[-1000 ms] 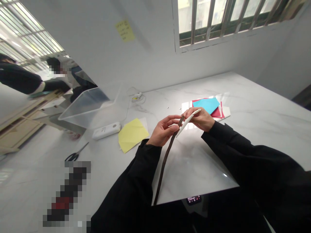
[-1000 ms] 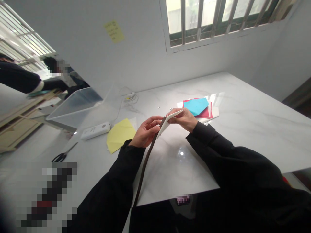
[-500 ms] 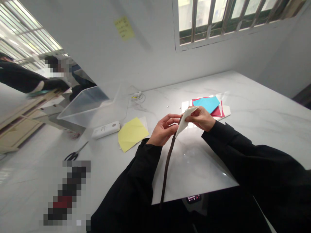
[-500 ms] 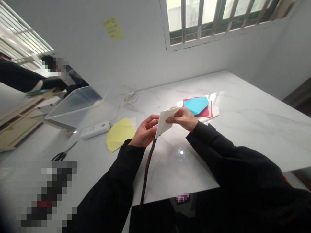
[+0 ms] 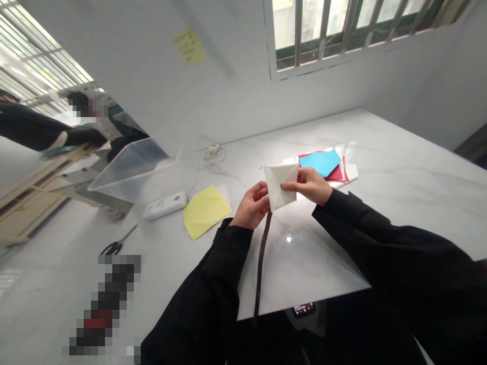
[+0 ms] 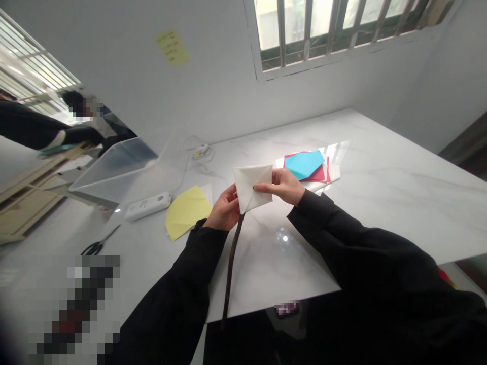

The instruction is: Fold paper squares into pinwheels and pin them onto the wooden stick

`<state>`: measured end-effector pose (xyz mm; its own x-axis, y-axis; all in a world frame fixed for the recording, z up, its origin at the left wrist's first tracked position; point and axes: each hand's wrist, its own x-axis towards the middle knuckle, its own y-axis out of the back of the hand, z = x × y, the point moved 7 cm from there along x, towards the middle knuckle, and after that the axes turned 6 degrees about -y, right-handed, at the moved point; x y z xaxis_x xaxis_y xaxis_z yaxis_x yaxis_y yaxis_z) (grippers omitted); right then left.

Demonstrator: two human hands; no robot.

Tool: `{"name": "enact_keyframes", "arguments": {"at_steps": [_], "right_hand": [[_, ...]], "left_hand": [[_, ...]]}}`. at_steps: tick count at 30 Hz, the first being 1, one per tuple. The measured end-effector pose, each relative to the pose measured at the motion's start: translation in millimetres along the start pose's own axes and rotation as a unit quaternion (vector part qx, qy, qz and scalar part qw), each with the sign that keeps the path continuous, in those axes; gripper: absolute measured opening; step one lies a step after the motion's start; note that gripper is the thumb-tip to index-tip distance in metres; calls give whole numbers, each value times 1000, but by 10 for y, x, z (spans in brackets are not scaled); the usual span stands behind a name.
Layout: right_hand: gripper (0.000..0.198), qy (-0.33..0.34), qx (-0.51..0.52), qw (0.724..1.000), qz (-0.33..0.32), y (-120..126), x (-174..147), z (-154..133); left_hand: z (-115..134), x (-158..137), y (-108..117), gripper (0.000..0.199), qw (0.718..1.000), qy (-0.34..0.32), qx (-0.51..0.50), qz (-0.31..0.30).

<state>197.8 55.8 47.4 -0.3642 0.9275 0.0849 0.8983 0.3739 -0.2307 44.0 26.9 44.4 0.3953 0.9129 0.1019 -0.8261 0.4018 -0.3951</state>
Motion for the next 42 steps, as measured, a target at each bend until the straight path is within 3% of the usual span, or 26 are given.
{"name": "enact_keyframes", "arguments": {"at_steps": [9,14,20,31,36,39,42], "right_hand": [[48,-10,7,1000,5,18,43,29],[51,-44,48,994,83,294,131,173],[50,-39,42,989,136,614,196,229],[58,-14,25,990,141,535,172,192],[83,-3,-73,985,159,551,151,129],[89,59,-211,950,221,647,78,-48],[77,111,-312,910,248,676,10,-209]], "left_hand": [[-55,29,74,58,1000,23,3,12],[-104,69,136,65,997,56,54,-13],[-275,92,234,57,985,113,126,-39],[-301,102,166,58,990,94,102,-30],[-287,123,219,57,993,80,90,-7],[-304,125,252,57,992,90,88,-1],[-312,119,261,57,990,102,93,-7]]}}
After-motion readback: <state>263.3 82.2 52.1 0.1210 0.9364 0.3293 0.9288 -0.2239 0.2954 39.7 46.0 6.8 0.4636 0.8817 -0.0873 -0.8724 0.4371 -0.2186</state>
